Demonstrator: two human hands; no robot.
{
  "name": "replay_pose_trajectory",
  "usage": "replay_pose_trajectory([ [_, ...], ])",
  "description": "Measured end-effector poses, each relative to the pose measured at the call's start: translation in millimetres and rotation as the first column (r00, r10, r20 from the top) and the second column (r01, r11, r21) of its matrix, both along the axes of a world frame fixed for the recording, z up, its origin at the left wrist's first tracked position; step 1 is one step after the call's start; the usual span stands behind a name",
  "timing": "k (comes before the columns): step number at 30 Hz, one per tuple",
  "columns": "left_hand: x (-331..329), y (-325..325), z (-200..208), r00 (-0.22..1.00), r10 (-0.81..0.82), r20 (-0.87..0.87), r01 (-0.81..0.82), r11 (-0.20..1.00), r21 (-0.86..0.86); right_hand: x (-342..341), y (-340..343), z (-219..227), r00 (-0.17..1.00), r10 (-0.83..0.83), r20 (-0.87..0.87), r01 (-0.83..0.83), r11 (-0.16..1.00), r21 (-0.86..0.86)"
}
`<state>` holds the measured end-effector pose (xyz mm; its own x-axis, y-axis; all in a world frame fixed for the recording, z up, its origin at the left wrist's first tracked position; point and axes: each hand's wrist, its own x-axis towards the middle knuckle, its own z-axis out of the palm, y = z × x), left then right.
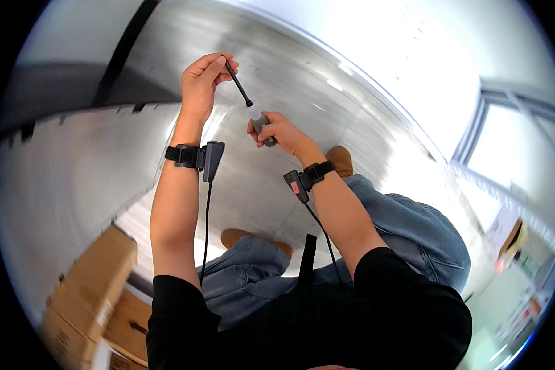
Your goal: The person uses a screwdriver to fasten screws into the back panel of a white appliance. They repeatedly insert screws into pre-drilled holes and tighten them to secure the panel.
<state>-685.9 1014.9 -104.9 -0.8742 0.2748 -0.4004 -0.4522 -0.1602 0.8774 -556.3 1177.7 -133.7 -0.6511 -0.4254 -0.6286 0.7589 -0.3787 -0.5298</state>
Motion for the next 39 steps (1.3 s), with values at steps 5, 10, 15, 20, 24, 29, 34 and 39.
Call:
replay_pose_trajectory([
  [5, -24.9, 52.2, -16.6, 0.997, -0.068, 0.025, 0.068, 0.998, 0.010, 23.4, 24.1, -4.9, 0.975, -0.220, 0.041, 0.217, 0.973, 0.072],
  [10, -51.3, 115.9, -10.6, 0.936, -0.273, -0.223, 0.190, 0.924, -0.333, 23.6, 52.6, -16.6, 0.897, -0.439, 0.056, 0.439, 0.899, 0.016],
  [15, -67.4, 167.4, -39.7, 0.719, -0.502, -0.479, 0.071, 0.740, -0.669, 27.7, 62.8, -21.3, 0.796, -0.602, 0.067, 0.605, 0.795, -0.042],
  [20, -82.9, 180.8, -58.8, 0.573, -0.575, -0.584, -0.122, 0.644, -0.755, 32.7, 62.1, -21.9, 0.802, -0.595, 0.058, 0.596, 0.803, -0.010],
  [24, -84.3, 177.6, -58.8, 0.498, -0.648, -0.576, -0.219, 0.549, -0.807, 30.6, 56.3, -17.3, 0.809, -0.582, 0.083, 0.583, 0.812, 0.017],
  [29, -76.0, 163.0, -62.2, 0.505, -0.614, -0.607, -0.316, 0.523, -0.792, 33.2, 46.6, -11.5, 0.828, -0.556, 0.081, 0.555, 0.831, 0.026],
  [34, -81.7, 147.4, -58.7, 0.517, -0.588, -0.622, -0.333, 0.531, -0.779, 30.0, 35.4, -8.7, 0.854, -0.514, 0.078, 0.511, 0.857, 0.061],
  [39, -78.4, 129.0, -54.5, 0.551, -0.560, -0.618, -0.334, 0.531, -0.779, 30.5, 23.6, -1.4, 0.878, -0.475, 0.056, 0.471, 0.879, 0.073],
])
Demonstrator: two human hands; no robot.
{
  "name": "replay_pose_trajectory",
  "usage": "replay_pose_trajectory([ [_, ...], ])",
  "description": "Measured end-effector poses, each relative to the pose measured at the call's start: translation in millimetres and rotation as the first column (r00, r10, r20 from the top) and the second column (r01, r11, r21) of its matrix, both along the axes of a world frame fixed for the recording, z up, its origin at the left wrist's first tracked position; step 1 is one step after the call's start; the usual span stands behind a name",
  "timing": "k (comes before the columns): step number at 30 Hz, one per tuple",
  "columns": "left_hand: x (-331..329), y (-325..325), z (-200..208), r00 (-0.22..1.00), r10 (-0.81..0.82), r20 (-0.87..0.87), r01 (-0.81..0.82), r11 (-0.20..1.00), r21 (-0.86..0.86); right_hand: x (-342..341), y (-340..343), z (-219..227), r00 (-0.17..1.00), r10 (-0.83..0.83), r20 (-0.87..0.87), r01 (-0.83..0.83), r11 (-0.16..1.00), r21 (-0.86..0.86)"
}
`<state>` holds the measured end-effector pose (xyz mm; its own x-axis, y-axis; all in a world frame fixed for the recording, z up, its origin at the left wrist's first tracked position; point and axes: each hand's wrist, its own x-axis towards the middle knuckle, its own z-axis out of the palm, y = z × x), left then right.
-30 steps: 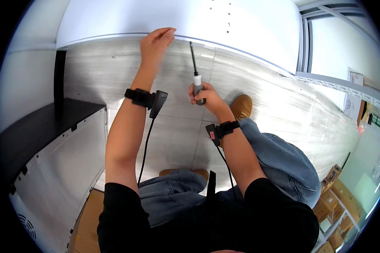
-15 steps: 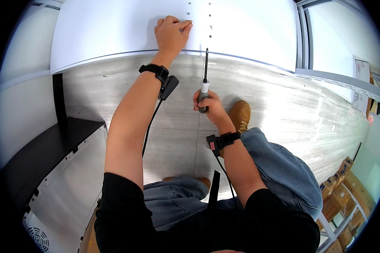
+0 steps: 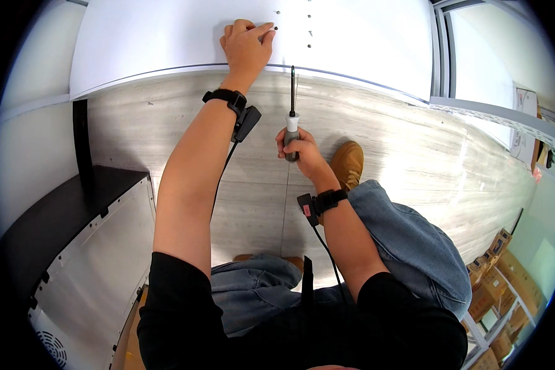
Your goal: The person uses a screwdriver to fasten screws into the back panel of a white appliance. They repeatedly insert screws into pre-drilled holes and tighten them to secure the panel.
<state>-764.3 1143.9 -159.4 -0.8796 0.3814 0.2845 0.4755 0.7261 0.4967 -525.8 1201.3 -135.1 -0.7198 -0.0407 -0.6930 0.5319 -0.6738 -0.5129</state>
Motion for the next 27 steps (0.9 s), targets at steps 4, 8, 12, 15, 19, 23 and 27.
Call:
replay_pose_trajectory([
  [4, 8.4, -27.7, 7.1, 0.998, 0.045, 0.038, -0.047, 0.997, 0.057, -3.3, -11.9, 13.2, 0.996, 0.088, 0.013, -0.089, 0.995, 0.050],
  [8, 31.8, -73.4, 24.8, 0.957, 0.116, 0.267, -0.191, 0.942, 0.275, -16.0, -29.3, 20.4, 0.977, 0.211, 0.009, -0.211, 0.974, 0.078],
  [12, 71.4, -147.5, 40.6, 0.526, -0.027, 0.850, -0.655, 0.625, 0.425, -25.6, -66.3, 19.1, 0.900, 0.436, 0.018, -0.436, 0.898, 0.050],
  [15, 115.1, -192.0, 50.0, 0.381, -0.074, 0.922, -0.817, 0.440, 0.373, -18.4, -90.6, 13.3, 0.800, 0.597, 0.048, -0.599, 0.800, 0.028],
  [19, 146.6, -221.1, 57.4, 0.343, -0.072, 0.937, -0.881, 0.321, 0.347, -12.9, -101.8, 15.7, 0.687, 0.724, 0.060, -0.726, 0.688, 0.013],
  [23, 156.8, -221.3, 56.4, 0.295, -0.002, 0.955, -0.927, 0.240, 0.287, -15.0, -105.4, 25.4, 0.609, 0.789, 0.081, -0.793, 0.608, 0.036],
  [27, 174.2, -227.4, 46.6, 0.257, 0.062, 0.964, -0.959, 0.140, 0.247, -6.7, -110.8, 23.0, 0.605, 0.796, 0.001, -0.794, 0.603, 0.083],
])
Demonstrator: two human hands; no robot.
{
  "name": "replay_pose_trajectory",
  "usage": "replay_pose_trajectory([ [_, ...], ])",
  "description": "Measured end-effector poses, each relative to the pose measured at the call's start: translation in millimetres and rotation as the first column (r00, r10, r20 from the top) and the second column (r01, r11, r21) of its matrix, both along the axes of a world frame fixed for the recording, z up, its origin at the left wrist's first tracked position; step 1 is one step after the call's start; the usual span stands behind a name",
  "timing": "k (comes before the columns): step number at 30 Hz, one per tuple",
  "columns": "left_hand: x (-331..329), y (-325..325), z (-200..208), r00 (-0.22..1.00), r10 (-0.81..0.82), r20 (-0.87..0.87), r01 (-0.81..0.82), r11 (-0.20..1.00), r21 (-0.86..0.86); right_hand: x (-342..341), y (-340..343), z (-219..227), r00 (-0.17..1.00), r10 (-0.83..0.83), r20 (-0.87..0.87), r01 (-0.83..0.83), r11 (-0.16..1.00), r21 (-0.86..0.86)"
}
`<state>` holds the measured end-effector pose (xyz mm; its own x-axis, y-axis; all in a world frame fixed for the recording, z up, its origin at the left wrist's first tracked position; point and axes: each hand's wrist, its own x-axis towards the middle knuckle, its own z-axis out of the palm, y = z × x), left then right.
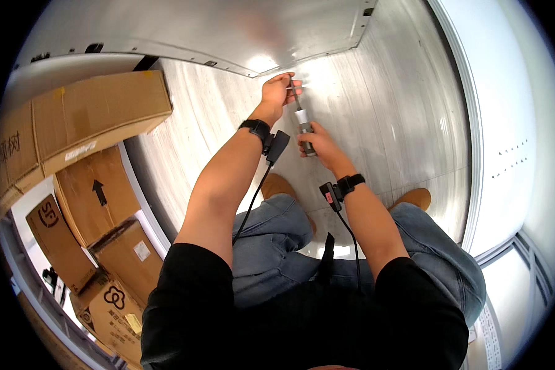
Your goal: The person uses a screwdriver to fasten screws into the back panel of a white appliance. They repeatedly insert screws into pre-drilled holes and tighten them to secure the panel.
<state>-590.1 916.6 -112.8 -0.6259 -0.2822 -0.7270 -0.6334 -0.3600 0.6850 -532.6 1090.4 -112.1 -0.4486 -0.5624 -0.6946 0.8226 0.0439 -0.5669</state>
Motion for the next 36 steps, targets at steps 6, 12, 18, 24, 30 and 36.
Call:
replay_pose_trajectory([
  [6, 13.3, -34.8, -8.4, 0.994, 0.108, -0.024, -0.109, 0.993, -0.042, 6.6, -18.5, -14.2, 1.000, 0.000, 0.027, 0.002, 0.999, -0.055],
  [12, 13.0, -43.7, -9.1, 0.995, 0.104, 0.004, -0.103, 0.991, -0.085, 9.9, -22.2, 3.5, 0.999, 0.050, -0.013, -0.050, 0.999, 0.005],
  [18, 13.5, -41.6, -11.6, 0.996, 0.083, 0.014, -0.082, 0.995, -0.049, 15.3, -23.0, 4.3, 0.999, 0.034, 0.022, -0.034, 0.999, 0.027],
  [24, 12.2, -39.1, -13.7, 0.995, 0.096, -0.002, -0.096, 0.994, -0.054, 13.7, -23.3, -1.9, 0.998, 0.007, 0.055, -0.009, 0.999, 0.033],
  [30, 13.4, -38.5, -7.8, 0.996, 0.089, -0.014, -0.090, 0.995, -0.053, 13.4, -20.5, 1.2, 0.994, -0.019, 0.108, 0.018, 1.000, 0.011],
  [36, 12.7, -37.8, -7.1, 0.995, 0.096, 0.006, -0.095, 0.994, -0.057, 12.5, -18.3, -11.6, 0.973, -0.034, 0.228, 0.052, 0.996, -0.076],
])
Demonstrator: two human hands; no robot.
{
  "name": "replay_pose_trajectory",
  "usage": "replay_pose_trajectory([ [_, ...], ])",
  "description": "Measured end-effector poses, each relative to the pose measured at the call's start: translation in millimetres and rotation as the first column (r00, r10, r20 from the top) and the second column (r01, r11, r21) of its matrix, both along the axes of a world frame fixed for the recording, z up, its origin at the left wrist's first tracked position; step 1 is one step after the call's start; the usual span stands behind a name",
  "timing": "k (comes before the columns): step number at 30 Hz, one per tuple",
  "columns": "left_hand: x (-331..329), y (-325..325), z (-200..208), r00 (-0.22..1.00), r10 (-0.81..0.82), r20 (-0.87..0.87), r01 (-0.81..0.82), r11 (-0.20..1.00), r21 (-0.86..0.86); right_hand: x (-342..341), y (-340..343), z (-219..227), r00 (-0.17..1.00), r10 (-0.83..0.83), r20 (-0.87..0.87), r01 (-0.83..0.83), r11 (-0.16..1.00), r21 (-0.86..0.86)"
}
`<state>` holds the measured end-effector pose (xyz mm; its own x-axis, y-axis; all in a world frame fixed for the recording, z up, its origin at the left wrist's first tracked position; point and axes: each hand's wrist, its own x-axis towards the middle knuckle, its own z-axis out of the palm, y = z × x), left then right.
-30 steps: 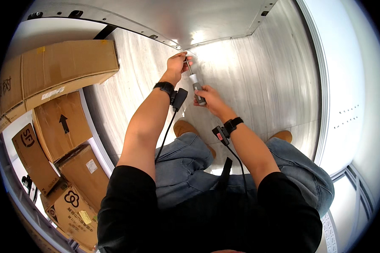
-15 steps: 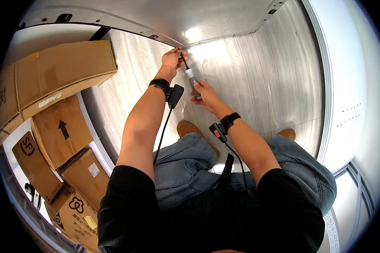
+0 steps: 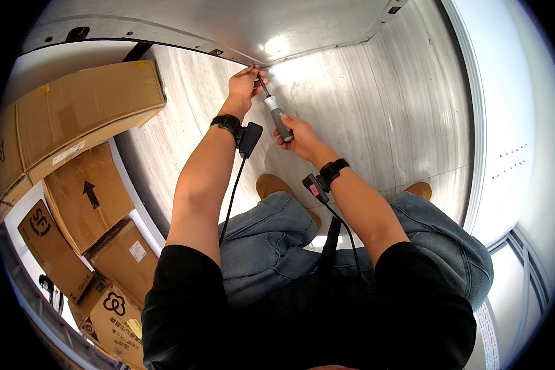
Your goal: The person uses a screwdriver to fasten screws into the back panel of a white appliance. They repeatedly insert screws into pre-drilled holes and tighten them to secure the panel.
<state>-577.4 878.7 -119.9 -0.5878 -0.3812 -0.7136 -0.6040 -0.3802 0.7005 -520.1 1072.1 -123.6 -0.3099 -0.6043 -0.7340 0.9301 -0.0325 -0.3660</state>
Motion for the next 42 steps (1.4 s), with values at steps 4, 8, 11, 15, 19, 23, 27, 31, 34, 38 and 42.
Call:
replay_pose_trajectory([
  [4, 0.4, -0.1, -0.2, 1.000, -0.012, -0.007, 0.012, 1.000, 0.007, -1.9, 2.4, -8.4, 0.989, -0.037, 0.140, 0.059, 0.986, -0.156],
  [8, -1.2, 1.4, 4.2, 1.000, -0.012, 0.002, 0.012, 1.000, 0.014, -3.2, 2.6, -10.9, 0.975, -0.041, 0.220, 0.100, 0.959, -0.266],
  [11, -2.4, 1.0, 5.4, 1.000, -0.014, 0.005, 0.014, 1.000, 0.004, -5.3, -4.8, -2.1, 0.991, -0.026, 0.130, 0.037, 0.996, -0.082],
  [15, -3.2, 7.9, 3.8, 0.999, -0.028, 0.029, 0.029, 0.997, -0.069, -3.3, -14.8, -13.2, 0.996, 0.052, -0.071, -0.044, 0.992, 0.117],
  [19, -1.0, 4.7, -8.7, 0.999, -0.028, 0.045, 0.035, 0.985, -0.168, -7.4, -25.5, -13.3, 0.901, 0.302, -0.313, -0.166, 0.903, 0.395],
  [23, -3.8, 8.9, -7.0, 0.996, -0.070, 0.062, 0.083, 0.964, -0.252, -4.7, -27.7, -22.1, 0.727, 0.495, -0.475, -0.123, 0.775, 0.619],
  [27, -13.1, 5.2, -10.1, 0.999, -0.044, 0.026, 0.049, 0.973, -0.225, -8.9, -27.7, -24.1, 0.735, 0.467, -0.492, -0.171, 0.829, 0.532],
  [31, -14.9, 5.2, -11.6, 0.997, -0.082, 0.001, 0.081, 0.973, -0.216, -16.3, -17.1, -26.0, 0.880, 0.354, -0.318, -0.258, 0.916, 0.306],
  [34, -17.8, 8.8, -5.1, 0.996, -0.081, 0.022, 0.084, 0.981, -0.172, -16.5, -12.4, -28.9, 0.943, 0.245, -0.225, -0.187, 0.950, 0.249],
  [38, -15.6, 5.6, -11.3, 0.997, -0.068, -0.025, 0.065, 0.993, -0.100, -9.3, -11.7, -34.3, 0.938, 0.172, -0.302, -0.099, 0.965, 0.244],
  [42, -15.2, 11.0, -8.7, 0.999, -0.030, -0.035, 0.026, 0.992, -0.124, -11.9, -10.5, -30.7, 0.831, 0.362, -0.422, -0.242, 0.919, 0.312],
])
